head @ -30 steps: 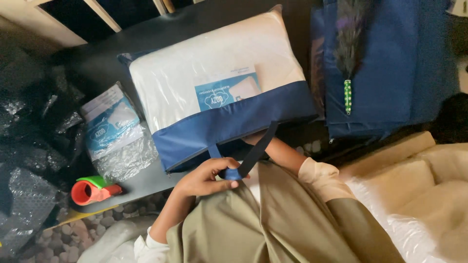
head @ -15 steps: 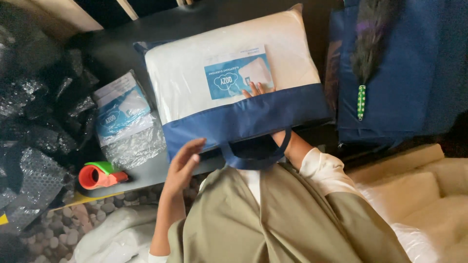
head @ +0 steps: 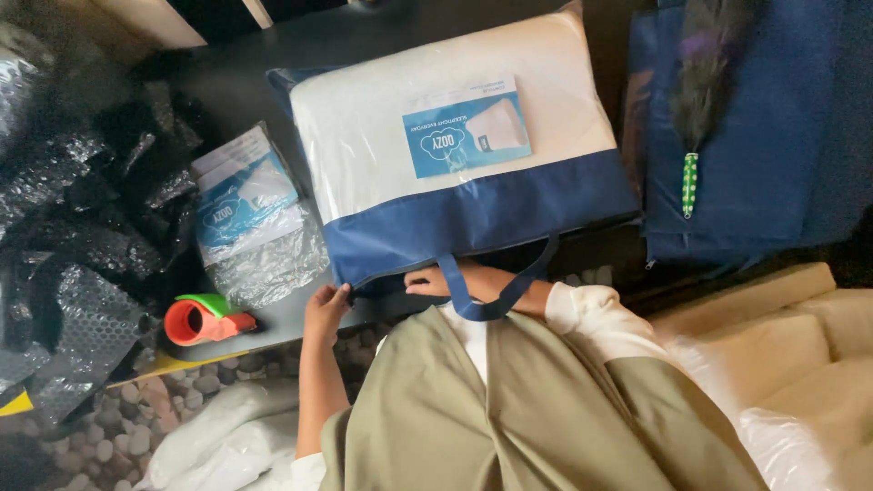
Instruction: The person dusts a blue reusable bag with a feather duster, places a plastic-wrapped pillow inside, folds the bag around it, and adds a small paper insert. They dust the exterior again and flip the bag to dust the other side.
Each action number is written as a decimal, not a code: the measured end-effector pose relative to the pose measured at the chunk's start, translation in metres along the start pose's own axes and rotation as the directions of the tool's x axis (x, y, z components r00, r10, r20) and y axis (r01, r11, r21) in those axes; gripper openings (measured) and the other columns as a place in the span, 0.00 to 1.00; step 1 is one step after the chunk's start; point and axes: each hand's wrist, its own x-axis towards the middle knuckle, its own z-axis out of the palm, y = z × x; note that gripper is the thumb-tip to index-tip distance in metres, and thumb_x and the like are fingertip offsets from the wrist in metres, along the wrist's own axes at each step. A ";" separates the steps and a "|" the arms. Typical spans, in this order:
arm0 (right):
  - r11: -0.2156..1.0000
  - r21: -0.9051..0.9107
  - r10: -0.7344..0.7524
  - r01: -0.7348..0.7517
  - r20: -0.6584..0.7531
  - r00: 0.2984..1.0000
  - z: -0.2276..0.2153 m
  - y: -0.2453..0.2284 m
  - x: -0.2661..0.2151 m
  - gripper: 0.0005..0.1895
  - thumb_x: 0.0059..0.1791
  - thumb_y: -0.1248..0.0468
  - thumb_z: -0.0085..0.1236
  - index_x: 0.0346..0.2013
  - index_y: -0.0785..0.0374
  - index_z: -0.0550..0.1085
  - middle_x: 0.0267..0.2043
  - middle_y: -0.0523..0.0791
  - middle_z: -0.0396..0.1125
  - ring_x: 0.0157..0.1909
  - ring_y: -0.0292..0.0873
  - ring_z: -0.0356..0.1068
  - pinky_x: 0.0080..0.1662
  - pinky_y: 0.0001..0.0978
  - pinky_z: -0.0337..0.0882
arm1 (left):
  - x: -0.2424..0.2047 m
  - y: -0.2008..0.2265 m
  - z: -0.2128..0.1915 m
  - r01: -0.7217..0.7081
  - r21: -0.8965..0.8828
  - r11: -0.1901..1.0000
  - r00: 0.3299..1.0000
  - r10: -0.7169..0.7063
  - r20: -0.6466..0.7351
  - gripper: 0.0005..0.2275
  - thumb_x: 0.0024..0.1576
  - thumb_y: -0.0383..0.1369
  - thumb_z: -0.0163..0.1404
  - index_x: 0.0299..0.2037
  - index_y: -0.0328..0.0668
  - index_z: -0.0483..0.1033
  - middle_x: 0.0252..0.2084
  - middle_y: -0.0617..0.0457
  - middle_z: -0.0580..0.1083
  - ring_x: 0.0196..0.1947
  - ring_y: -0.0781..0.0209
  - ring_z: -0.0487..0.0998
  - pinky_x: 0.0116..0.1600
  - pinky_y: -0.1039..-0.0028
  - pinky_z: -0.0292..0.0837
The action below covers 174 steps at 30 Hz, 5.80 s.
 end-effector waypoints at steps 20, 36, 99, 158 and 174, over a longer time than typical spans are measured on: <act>0.985 0.129 -0.083 0.116 -0.237 0.968 0.119 0.014 0.117 0.17 0.60 0.55 0.43 0.49 0.64 0.75 0.50 0.54 0.70 0.54 0.51 0.70 0.56 0.39 0.72 | 0.004 0.003 -0.018 -0.004 -0.295 0.956 0.986 0.053 0.159 0.07 0.62 0.29 0.57 0.38 0.33 0.73 0.31 0.49 0.68 0.35 0.52 0.81 0.45 0.61 0.80; 0.851 0.499 0.364 -0.166 -0.331 0.871 -0.081 -0.081 -0.102 0.28 0.59 0.50 0.38 0.54 0.70 0.77 0.63 0.57 0.68 0.63 0.62 0.67 0.67 0.49 0.65 | 0.064 -0.046 -0.042 0.029 -0.415 0.909 1.000 -0.026 0.014 0.05 0.68 0.31 0.50 0.40 0.40 0.70 0.38 0.49 0.70 0.49 0.40 0.80 0.62 0.44 0.69; 0.944 0.306 0.308 -0.120 -0.697 0.647 -0.198 0.081 -0.097 0.23 0.53 0.62 0.61 0.62 0.39 0.75 0.42 0.46 0.76 0.29 0.37 0.76 0.29 0.26 0.72 | 0.006 0.106 0.074 -0.358 0.747 0.560 0.697 0.693 -0.185 0.62 0.35 0.64 0.65 0.75 0.32 0.49 0.69 0.28 0.61 0.68 0.30 0.64 0.68 0.44 0.59; 0.771 0.637 0.381 -0.021 -0.434 0.816 -0.190 0.117 -0.205 0.20 0.51 0.70 0.57 0.58 0.67 0.74 0.31 0.56 0.75 0.16 0.37 0.64 0.15 0.20 0.60 | -0.017 0.112 0.112 -0.282 0.933 0.222 0.722 0.690 0.053 0.45 0.46 0.69 0.47 0.73 0.54 0.61 0.79 0.42 0.54 0.78 0.33 0.48 0.71 0.30 0.32; 0.759 0.651 0.357 0.004 -0.421 0.834 -0.196 0.093 -0.202 0.20 0.51 0.71 0.57 0.58 0.68 0.74 0.30 0.56 0.75 0.16 0.37 0.64 0.15 0.19 0.60 | -0.016 0.111 0.115 -0.327 0.918 0.226 0.656 0.753 0.048 0.46 0.48 0.68 0.46 0.75 0.53 0.60 0.78 0.40 0.54 0.77 0.31 0.49 0.69 0.29 0.31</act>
